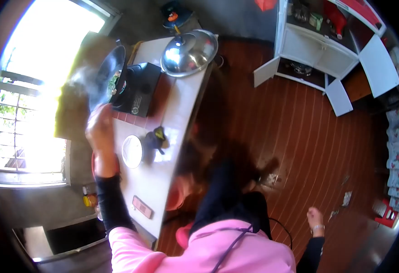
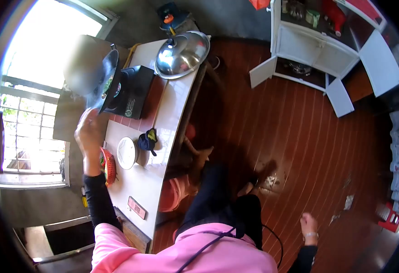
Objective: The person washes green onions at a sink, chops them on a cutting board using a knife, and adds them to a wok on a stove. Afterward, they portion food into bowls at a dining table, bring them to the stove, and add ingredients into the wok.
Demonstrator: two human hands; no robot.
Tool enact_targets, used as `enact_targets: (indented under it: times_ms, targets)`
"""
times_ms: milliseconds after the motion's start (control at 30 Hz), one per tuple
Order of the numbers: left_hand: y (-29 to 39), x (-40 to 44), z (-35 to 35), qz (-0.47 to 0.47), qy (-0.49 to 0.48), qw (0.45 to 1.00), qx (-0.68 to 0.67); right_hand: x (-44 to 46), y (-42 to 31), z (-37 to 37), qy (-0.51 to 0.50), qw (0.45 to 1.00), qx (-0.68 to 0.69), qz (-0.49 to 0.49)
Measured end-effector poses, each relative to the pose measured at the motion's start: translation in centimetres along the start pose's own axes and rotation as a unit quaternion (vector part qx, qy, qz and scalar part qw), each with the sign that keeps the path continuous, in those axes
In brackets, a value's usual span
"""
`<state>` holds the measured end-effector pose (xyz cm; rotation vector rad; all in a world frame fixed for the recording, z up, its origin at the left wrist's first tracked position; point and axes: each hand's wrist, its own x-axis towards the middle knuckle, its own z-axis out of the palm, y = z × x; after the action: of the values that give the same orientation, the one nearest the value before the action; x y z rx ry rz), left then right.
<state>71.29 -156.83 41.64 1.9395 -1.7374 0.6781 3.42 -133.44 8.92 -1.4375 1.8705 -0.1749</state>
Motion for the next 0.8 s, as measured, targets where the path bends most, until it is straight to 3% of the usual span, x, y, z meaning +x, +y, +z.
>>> enact_targets:
  times_ms: [67,133,200,267,400,467,633,800]
  targets:
    - [5.4,0.2,3.0,0.05,-0.08,0.994,-0.062,-1.9,0.5,-1.8,-0.066,0.968,0.096,0.221]
    - [9.3,-0.1,6.1,0.109,-0.145,0.977,-0.117,-4.3,3.2,-2.2,0.019,0.944,0.203,0.261]
    - [11.3,-0.8,8.6,0.11,-0.184,0.964,-0.156,-6.4,7.3,-1.5,-0.012,0.929,0.135,0.345]
    - [12.4,-1.5,10.0,0.14,-0.199,0.958,-0.152,-9.5,14.0,0.0,-0.033,0.909,0.176,0.377]
    - [13.6,-3.3,11.1,0.073,-0.27,0.951,-0.13,-12.5,16.6,-2.3,0.008,0.846,0.213,0.489]
    - [14.0,-4.3,11.5,0.065,-0.32,0.937,-0.128,-13.2,17.7,-3.9,0.027,0.826,0.219,0.518]
    - [14.4,-5.2,11.9,0.076,-0.339,0.932,-0.104,-10.9,19.7,-7.0,0.07,0.808,0.229,0.538]
    - [13.1,-4.8,9.7,0.012,-0.378,0.924,-0.051,-4.7,22.0,-8.2,0.091,0.826,0.266,0.489]
